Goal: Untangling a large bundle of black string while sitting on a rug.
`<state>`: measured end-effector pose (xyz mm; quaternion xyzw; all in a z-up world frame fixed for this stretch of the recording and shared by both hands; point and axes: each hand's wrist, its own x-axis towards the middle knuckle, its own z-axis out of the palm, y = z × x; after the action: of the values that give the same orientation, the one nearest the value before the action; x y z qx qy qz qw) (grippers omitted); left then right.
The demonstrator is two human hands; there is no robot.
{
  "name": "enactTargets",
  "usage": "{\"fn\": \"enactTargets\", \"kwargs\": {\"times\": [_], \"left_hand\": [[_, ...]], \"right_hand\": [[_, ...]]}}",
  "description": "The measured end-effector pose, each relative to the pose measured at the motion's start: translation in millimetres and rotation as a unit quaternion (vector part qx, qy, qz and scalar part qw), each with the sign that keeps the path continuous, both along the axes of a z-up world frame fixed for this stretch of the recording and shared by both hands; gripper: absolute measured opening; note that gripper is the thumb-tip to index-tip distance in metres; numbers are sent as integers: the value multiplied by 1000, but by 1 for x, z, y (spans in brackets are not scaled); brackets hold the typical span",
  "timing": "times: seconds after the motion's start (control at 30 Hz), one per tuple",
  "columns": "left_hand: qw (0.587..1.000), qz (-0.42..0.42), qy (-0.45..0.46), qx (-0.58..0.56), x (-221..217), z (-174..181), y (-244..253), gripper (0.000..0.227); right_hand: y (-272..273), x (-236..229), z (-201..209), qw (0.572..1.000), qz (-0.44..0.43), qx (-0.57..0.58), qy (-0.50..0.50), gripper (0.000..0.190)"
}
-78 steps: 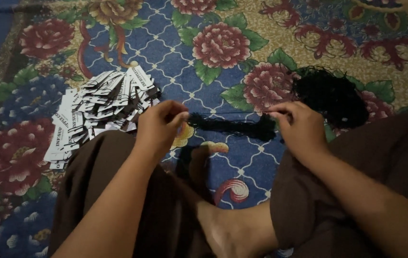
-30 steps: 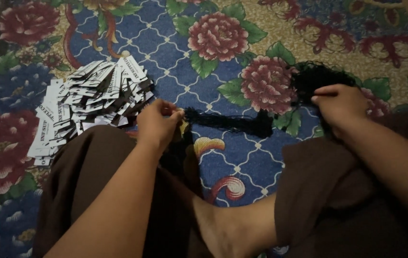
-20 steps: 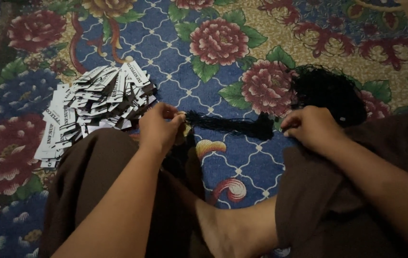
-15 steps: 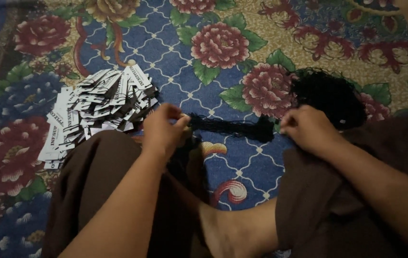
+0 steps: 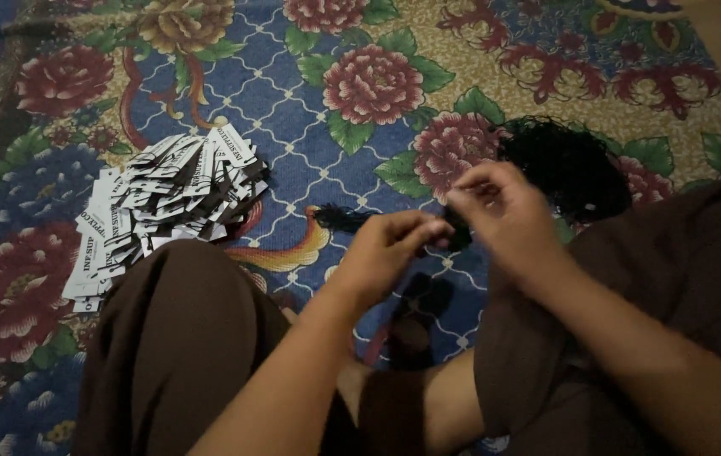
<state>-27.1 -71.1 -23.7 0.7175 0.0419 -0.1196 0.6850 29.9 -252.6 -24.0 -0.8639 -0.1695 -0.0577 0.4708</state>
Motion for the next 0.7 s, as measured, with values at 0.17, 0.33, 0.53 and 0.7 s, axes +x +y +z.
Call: {"fn": "enactTargets", "kwargs": {"times": [0.17,0.33,0.53,0.7], "left_hand": [[995,20,26,92,-5,34,31,24],[962,27,59,265,5,40,68,22],[902,104,111,404,12,-38,113,26],[885,175,156,402,15,-70,131,21]], "right_hand": [[-15,6,1,976,-149,127,100,15],[-31,14,-1,900,-233,266,254,15],[-13,10,-38,914,-227,172,288,11],[-22,18,-73,921,-199,-43,333,25]]}}
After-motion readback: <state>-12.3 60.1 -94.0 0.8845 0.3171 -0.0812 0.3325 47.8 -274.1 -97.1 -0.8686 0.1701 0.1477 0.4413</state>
